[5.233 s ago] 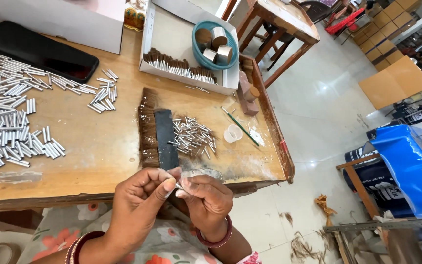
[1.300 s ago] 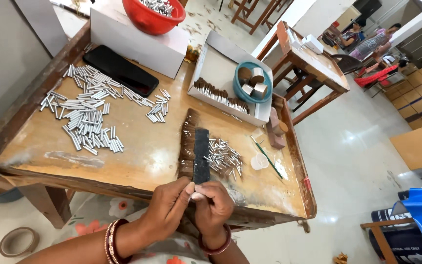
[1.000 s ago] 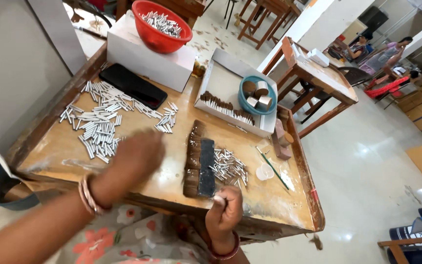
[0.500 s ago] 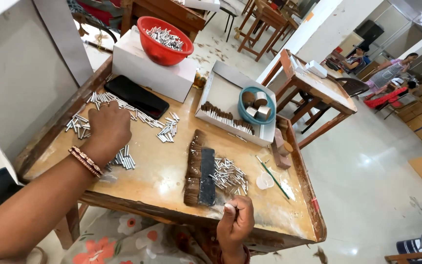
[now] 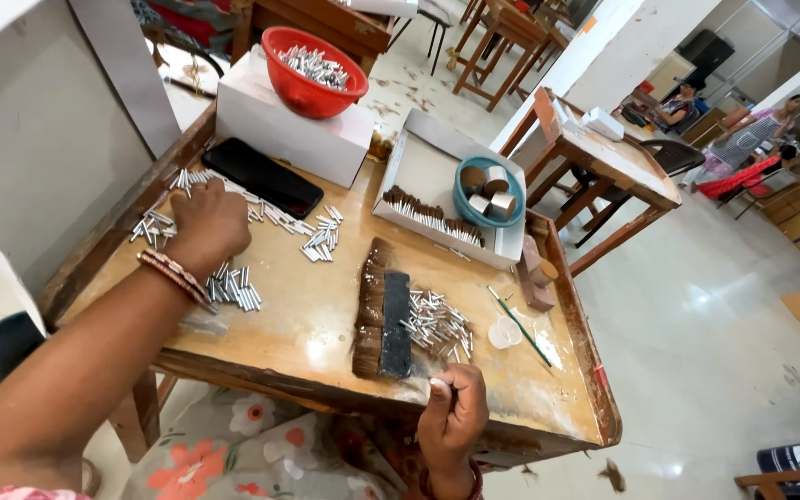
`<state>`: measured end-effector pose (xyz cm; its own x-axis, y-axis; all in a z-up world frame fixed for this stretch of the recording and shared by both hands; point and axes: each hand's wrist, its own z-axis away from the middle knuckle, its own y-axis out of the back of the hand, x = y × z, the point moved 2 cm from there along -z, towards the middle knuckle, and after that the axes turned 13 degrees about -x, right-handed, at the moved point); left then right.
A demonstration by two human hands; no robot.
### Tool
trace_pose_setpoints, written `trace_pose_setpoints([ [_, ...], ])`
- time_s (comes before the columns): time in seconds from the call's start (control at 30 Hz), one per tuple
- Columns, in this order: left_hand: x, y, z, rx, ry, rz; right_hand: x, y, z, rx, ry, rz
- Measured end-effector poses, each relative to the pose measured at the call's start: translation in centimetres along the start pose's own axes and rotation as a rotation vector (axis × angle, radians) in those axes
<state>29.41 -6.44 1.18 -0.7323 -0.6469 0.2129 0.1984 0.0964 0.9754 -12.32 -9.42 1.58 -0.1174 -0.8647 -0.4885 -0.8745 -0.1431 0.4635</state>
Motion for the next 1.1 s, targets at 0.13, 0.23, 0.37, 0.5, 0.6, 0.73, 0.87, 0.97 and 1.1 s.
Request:
trace_pose_setpoints([
  [0.13, 0.0, 0.9, 1.5, 0.003, -0.024, 0.014, -0.2, 0.3, 0.2, -0.015, 0.012, 0.036],
  [0.23, 1.2, 2.4, 2.9, 0.159, -0.072, 0.02, 0.5, 0.1, -0.7, 0.022, 0.025, -0.012],
  [0.37, 5.5, 2.5, 7.0, 0.269, -0.417, 0.426, 1.3, -0.5, -0.9, -0.006, -0.045, -0.104],
  [0.5, 11.6, 1.7, 14.0, -0.097, -0.686, 1.089, 1.2, -1.3, -0.1, -0.019, -0.113, -0.322],
  [0.6, 14.9, -2.0, 17.4, -0.359, -0.848, 1.623, 0.0, -2.3, -0.4, 0.007, -0.114, -0.495],
  [0.73, 17.2, -4.0, 19.8, -0.589, -0.727, 1.966, -0.1, -3.3, 0.2, 0.081, -0.143, -0.636],
  [0.87, 17.9, -5.3, 20.4, -0.737, -0.468, 2.131, -0.1, -3.8, 0.1, 0.167, -0.131, -0.725],
  [0.97, 18.3, -5.5, 20.5, -0.756, -0.403, 2.162, 0.0, -3.8, -0.1, 0.202, -0.106, -0.696],
  [1.1, 18.6, -5.5, 20.5, -0.764, -0.397, 2.245, -0.3, -3.3, -0.8, 0.209, -0.04, -0.436],
])
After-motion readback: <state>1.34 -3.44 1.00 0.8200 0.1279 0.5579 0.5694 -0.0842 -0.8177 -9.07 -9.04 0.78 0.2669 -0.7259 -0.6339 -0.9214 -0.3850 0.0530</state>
